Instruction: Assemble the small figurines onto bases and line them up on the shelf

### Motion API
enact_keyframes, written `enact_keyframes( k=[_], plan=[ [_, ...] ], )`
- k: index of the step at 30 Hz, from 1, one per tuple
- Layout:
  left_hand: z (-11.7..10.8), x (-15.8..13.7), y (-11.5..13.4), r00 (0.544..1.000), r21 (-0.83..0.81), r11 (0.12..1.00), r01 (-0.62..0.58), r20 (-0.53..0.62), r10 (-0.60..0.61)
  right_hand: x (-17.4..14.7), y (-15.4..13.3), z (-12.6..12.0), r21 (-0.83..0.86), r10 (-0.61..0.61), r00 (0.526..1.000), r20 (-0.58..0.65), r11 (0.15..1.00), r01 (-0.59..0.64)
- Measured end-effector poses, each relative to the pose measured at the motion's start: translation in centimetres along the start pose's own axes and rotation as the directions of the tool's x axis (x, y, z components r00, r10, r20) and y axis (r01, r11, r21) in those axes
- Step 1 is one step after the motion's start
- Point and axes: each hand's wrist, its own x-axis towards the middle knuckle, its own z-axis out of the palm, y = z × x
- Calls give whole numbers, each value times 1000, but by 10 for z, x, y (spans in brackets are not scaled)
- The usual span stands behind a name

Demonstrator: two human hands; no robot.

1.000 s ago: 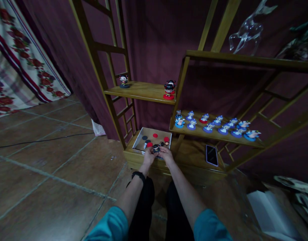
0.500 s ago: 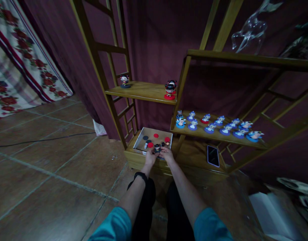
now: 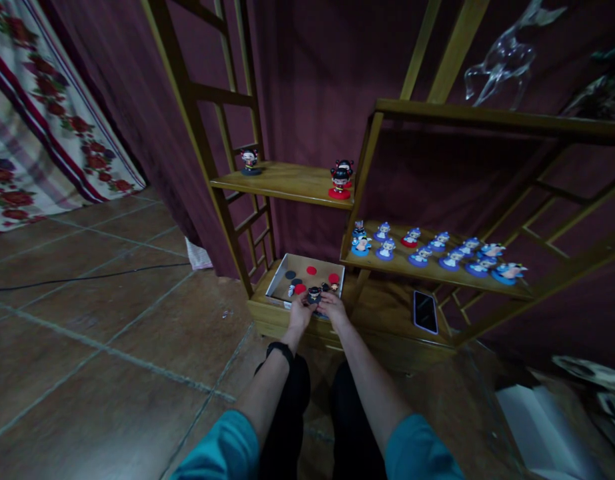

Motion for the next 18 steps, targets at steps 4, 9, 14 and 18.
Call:
enact_keyframes(
  k=[4, 9, 14, 18],
  plan=[
    [1, 7, -2, 999, 17, 1000, -15, 37, 14, 1, -2, 1, 9, -3, 1000, -30, 1000, 3],
    [6, 18, -2, 994, 18, 999, -34, 102, 32, 1, -5, 1, 36, -22, 997, -69, 999, 25],
    [11, 19, 2, 986, 33, 998, -44, 163, 38, 1, -5, -2, 65, -39, 995, -89, 997, 45],
    [11, 16, 3, 989, 21, 999, -43, 140, 40, 1, -4, -3, 72, -34, 996, -85, 997, 40]
  ],
)
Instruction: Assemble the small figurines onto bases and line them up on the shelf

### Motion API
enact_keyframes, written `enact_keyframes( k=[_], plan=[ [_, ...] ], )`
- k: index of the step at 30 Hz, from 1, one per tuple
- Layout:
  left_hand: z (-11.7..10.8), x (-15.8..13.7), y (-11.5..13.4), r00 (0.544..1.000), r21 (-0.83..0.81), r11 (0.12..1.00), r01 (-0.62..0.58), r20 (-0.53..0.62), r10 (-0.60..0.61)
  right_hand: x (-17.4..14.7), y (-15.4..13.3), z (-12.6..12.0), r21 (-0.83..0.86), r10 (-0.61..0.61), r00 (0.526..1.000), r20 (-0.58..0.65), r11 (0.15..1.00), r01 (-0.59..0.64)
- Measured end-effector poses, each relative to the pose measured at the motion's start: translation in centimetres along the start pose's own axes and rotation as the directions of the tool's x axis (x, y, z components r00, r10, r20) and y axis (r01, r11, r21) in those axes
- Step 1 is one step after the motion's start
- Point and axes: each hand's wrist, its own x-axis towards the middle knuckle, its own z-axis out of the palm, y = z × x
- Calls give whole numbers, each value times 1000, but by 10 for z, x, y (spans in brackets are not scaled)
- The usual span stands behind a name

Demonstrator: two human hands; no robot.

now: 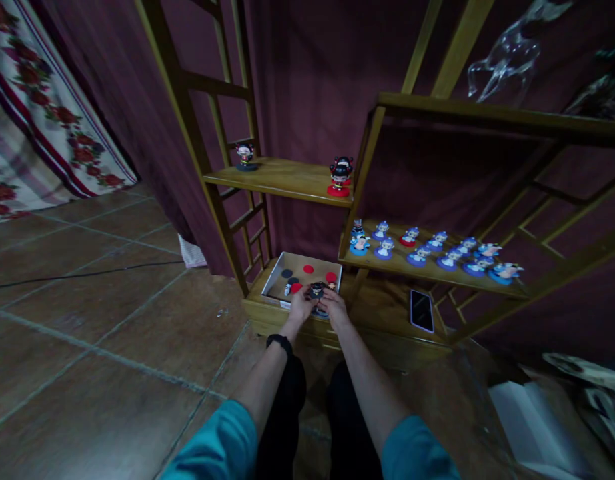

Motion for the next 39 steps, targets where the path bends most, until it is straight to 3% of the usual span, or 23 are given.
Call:
enact_keyframes(
  k=[7, 17, 28, 39],
  plan=[
    [-4, -4, -4, 1000, 7, 1000, -8, -21, 8, 2, 3, 1, -34, 17, 999, 52, 999, -15],
    [-8, -8, -5, 990, 90, 996, -28, -134, 40, -5, -1, 6, -8, 54, 996, 66, 999, -53],
    [-3, -17, 1, 979, 219, 962, -164, -85, 186, -6, -1, 3, -12, 88, 995, 45, 996, -87],
    [-8, -12, 2, 993, 239, 964, -117, 37, 112, -6, -6, 1, 7, 134, 988, 82, 991, -135]
  ],
)
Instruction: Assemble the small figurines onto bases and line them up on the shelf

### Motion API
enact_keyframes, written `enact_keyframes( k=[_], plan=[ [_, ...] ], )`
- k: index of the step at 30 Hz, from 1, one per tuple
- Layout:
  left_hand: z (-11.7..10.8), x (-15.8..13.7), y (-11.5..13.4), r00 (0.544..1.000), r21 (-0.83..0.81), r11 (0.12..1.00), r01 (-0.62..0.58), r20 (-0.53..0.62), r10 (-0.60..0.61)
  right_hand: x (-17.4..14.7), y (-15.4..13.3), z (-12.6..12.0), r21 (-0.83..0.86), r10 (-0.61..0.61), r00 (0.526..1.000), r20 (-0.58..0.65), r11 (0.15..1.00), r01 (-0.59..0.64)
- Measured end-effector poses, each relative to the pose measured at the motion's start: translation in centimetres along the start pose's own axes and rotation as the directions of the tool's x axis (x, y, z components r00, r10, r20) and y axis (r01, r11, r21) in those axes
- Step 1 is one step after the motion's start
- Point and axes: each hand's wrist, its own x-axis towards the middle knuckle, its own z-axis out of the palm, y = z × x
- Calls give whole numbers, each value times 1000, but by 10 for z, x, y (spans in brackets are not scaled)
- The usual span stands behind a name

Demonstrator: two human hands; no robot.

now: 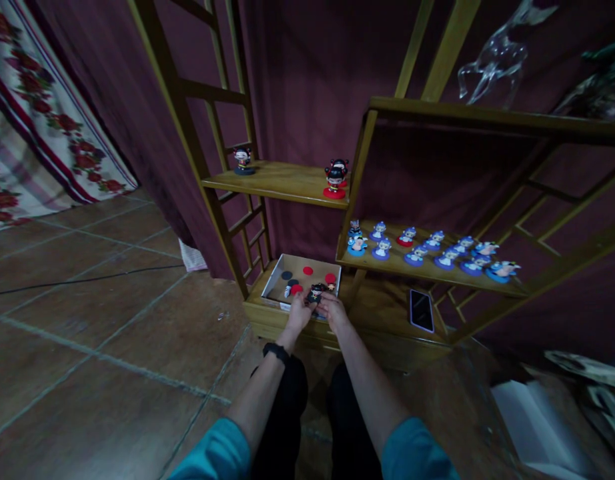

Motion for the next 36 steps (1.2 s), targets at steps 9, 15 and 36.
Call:
enact_keyframes(
  k=[9, 15, 36],
  plan=[
    [-9, -5, 14, 992, -70, 997, 40, 126, -31, -5, -1, 3, 17, -18, 997, 75, 1000, 16],
    [-12, -5, 17, 989, -64, 998, 27, 144, -17, -8, -3, 4, 18, -20, 987, 161, 1000, 17],
    [-21, -11, 32, 995, -37, 999, 1, 101, 3, -13, -6, 5, 64, 47, 982, 183, 996, -60]
  ],
)
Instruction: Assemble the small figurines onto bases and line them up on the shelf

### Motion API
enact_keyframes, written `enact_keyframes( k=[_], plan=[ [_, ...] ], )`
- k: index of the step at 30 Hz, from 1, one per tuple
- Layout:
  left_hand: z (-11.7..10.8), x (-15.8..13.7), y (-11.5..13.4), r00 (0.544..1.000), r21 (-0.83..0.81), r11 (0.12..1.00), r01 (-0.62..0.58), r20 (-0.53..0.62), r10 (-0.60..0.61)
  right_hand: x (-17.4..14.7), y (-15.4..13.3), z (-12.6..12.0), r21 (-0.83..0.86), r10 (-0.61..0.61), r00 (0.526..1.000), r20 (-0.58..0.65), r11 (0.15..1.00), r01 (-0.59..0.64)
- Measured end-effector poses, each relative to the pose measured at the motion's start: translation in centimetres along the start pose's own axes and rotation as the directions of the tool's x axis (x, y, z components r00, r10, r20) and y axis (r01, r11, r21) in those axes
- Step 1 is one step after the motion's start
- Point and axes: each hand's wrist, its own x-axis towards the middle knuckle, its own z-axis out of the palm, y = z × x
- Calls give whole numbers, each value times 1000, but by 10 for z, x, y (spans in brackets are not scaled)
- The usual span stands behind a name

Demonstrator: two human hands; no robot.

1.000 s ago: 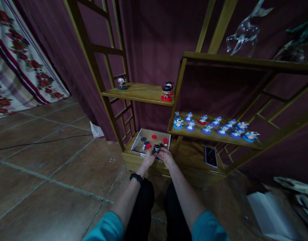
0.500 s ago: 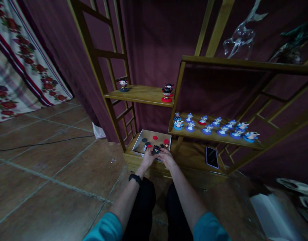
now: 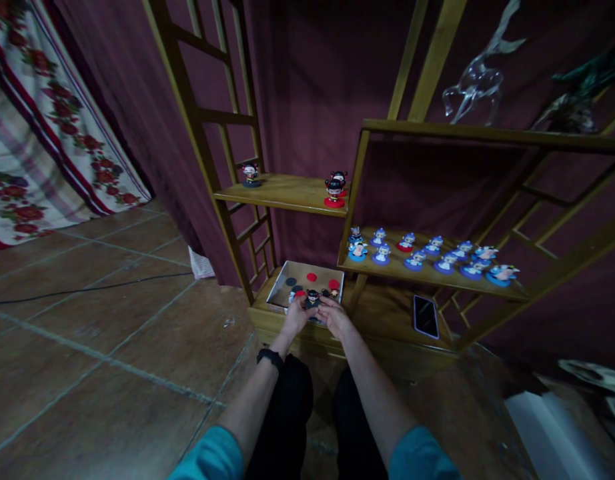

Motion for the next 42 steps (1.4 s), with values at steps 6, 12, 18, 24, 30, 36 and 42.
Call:
enact_keyframes(
  k=[6, 12, 18, 24, 30, 36, 42],
  plan=[
    [-3, -4, 3, 999, 33, 999, 7, -35, -6, -4, -3, 4, 22, 8, 1000, 0, 1000, -8],
    [-6, -6, 5, 1000, 4, 1000, -1, -19, 1, -9, -2, 10, 38, -5, 1000, 4, 999, 4],
    [-10, -8, 11, 1000, -11, 1000, -19, -14, 19, -14, 1, 16, 55, -18, 1000, 6, 998, 18],
    [-15, -15, 21, 996, -25, 999, 24, -89, -26, -21, -2, 24, 69, -6, 1000, 31, 998, 4],
    [-25, -23, 36, 996, -25, 1000, -5, -93, 3, -31, -6, 33, 89, -1, 994, 110, 996, -9],
    [-39, -29, 77, 995, 57, 998, -13, -95, 18, -33, -8, 33, 82, -6, 997, 72, 997, 0],
    [-67, -24, 135, 980, 147, 980, -133, -126, 152, -32, -10, 28, 83, -3, 999, 45, 997, -1]
  ],
)
